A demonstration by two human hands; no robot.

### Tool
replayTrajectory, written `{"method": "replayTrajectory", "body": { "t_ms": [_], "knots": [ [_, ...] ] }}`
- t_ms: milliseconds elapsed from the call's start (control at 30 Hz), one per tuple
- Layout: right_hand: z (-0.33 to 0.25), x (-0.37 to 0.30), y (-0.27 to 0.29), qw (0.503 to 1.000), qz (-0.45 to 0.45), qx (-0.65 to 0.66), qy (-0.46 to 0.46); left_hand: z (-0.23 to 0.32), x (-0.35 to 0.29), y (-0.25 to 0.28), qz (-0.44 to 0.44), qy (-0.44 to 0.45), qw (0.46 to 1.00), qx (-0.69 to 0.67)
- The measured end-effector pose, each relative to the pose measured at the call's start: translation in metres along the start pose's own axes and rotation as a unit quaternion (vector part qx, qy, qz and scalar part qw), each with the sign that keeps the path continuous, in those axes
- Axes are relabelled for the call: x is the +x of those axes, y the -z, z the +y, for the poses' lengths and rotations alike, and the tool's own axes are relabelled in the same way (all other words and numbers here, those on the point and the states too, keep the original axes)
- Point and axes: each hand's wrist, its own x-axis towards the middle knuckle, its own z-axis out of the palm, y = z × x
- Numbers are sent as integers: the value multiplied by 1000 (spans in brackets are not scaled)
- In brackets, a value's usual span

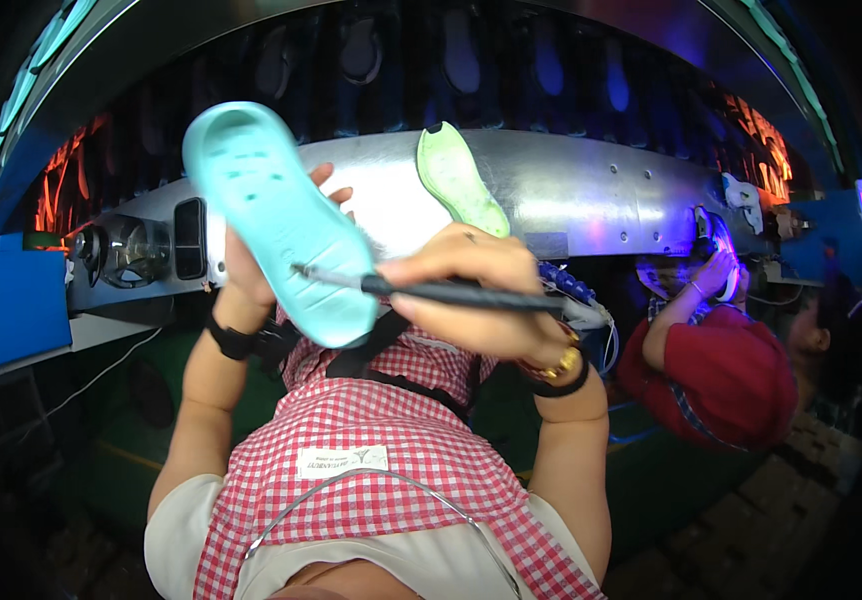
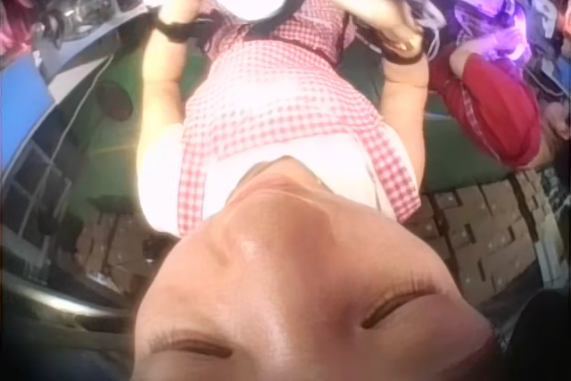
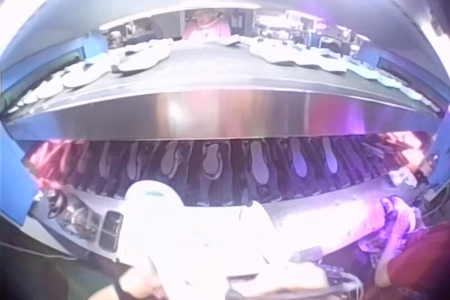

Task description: Apply adhesive to the bottom of shoe soles using a manual brush.

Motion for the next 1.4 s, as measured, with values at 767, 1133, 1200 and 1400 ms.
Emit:
{"method": "replayTrajectory", "body": {
  "t_ms": [767,1133,1200,1400],
  "knots": [
    [3,16,-33,997,-63,4,51,-8,16,-2,-15,-173,982,77],
    [10,8,-12,981,-47,178,-59,12,1,-13,-28,-191,974,121],
    [18,9,-15,977,19,166,-129,13,4,-15,35,-210,966,147],
    [39,3,-21,957,-34,285,-41,20,2,-24,-54,-194,972,117]
  ]
}}
